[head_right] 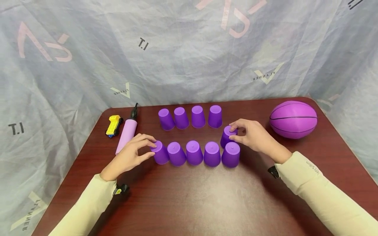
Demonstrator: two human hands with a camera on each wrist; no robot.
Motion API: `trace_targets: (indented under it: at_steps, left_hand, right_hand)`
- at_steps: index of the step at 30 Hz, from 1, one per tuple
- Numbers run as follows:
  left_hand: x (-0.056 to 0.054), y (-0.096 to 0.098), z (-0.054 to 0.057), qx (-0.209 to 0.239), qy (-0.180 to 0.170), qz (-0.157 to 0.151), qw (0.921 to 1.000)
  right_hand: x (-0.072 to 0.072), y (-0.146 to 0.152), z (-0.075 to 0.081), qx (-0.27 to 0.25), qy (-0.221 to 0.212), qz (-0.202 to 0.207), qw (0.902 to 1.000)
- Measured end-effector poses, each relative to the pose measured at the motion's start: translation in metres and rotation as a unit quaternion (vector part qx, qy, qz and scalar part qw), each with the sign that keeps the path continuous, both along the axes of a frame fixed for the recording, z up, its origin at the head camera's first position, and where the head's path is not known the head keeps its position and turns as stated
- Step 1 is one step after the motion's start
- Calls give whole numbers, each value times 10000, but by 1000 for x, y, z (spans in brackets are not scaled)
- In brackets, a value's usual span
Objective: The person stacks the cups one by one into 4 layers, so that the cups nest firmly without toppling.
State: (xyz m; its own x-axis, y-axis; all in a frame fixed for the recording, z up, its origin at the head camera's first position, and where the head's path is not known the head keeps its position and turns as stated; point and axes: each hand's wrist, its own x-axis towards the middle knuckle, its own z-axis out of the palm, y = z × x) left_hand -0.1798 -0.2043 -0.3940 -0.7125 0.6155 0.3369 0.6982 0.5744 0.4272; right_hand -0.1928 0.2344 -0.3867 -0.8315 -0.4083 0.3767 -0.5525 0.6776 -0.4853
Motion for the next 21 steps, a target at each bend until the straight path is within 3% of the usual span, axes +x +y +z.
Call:
trace_targets:
  at_steps: [12,21]
  left_hand:
    - [2,0,-10,376,-180,132,9990]
    - [-2,0,-10,379,-61,97,9992]
  right_hand:
    - [1,1,-9,-407,-77,-118,9991]
    - [-3,3,-5,-121,221,7,9997]
